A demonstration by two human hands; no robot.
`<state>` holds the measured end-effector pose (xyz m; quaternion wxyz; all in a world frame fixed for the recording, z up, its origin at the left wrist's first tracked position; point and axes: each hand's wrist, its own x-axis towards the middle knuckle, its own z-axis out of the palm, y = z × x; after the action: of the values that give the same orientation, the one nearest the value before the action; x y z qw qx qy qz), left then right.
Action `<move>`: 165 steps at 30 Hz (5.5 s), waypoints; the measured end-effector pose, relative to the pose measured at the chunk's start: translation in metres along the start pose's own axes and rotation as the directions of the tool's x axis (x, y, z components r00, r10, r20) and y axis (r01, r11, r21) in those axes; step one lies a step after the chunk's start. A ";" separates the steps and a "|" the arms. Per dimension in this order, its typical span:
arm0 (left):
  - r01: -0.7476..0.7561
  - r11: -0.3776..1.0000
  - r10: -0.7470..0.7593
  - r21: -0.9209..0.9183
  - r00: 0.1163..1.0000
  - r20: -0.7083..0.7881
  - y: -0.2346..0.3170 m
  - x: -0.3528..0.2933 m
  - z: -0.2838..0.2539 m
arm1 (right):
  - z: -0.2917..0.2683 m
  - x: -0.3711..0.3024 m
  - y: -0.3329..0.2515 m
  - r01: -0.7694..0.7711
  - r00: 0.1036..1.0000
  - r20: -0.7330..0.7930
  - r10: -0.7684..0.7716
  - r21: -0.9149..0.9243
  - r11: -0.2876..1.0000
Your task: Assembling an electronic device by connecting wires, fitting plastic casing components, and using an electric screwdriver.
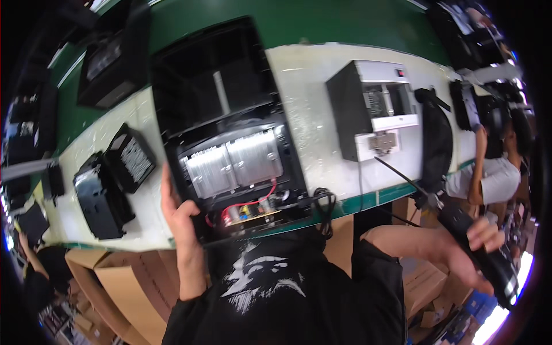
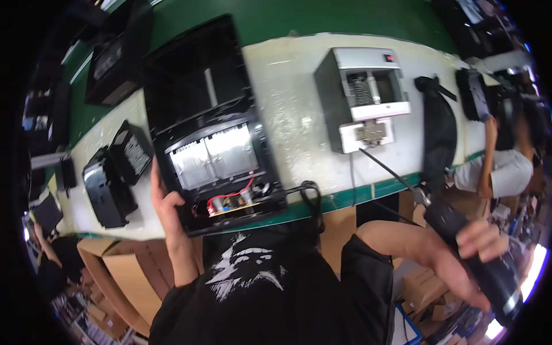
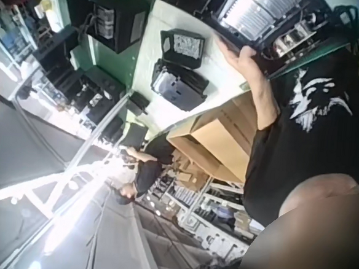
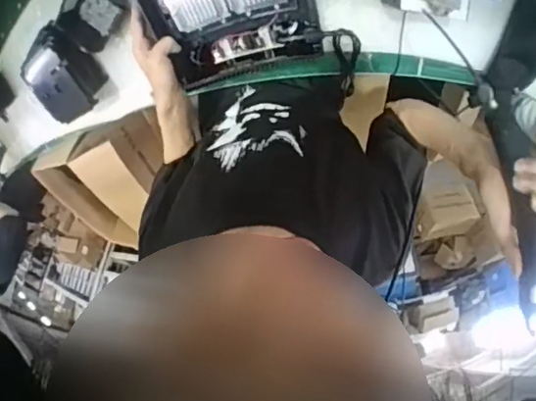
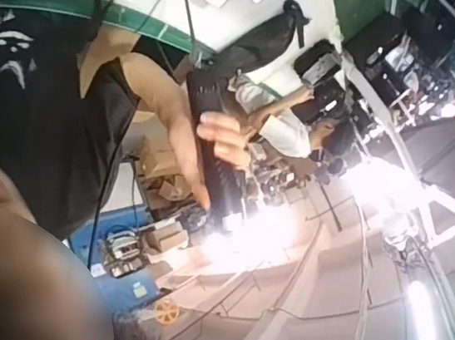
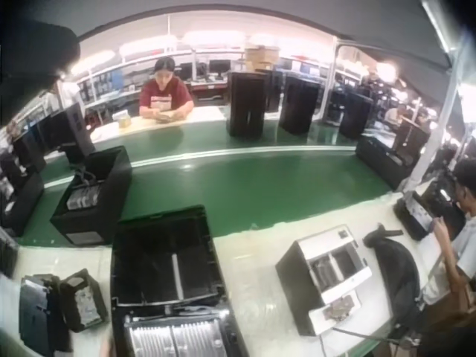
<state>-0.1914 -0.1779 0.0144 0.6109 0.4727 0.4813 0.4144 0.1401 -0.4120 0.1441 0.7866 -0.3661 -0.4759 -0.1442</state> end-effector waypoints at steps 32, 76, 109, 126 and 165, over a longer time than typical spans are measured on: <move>-0.364 0.157 0.336 0.918 0.894 0.297 -0.012 0.121 -0.143 | 0.064 -0.025 0.007 -0.246 0.955 0.013 0.296 0.591 0.768; -0.105 0.727 0.122 0.679 0.992 0.023 0.015 0.118 -0.122 | 0.138 -0.027 0.004 -0.066 0.988 -0.094 0.125 0.471 0.880; -0.210 0.949 0.219 0.235 0.976 -0.014 0.000 0.121 -0.126 | 0.087 -0.033 -0.001 -0.190 0.975 -0.045 0.217 0.339 0.921; -0.269 0.904 0.276 0.333 0.961 0.027 0.029 0.080 -0.086 | 0.087 -0.032 -0.002 -0.245 0.966 0.044 0.256 0.473 0.846; -0.785 0.619 0.652 -0.025 0.497 0.573 0.042 0.011 0.029 | 0.012 0.016 -0.030 0.231 0.973 -0.143 -0.181 0.621 0.749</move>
<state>-0.1627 -0.1635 0.0555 0.4253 0.7944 0.0956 0.4229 0.1231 -0.4217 0.1742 0.8600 -0.0196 -0.5044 -0.0749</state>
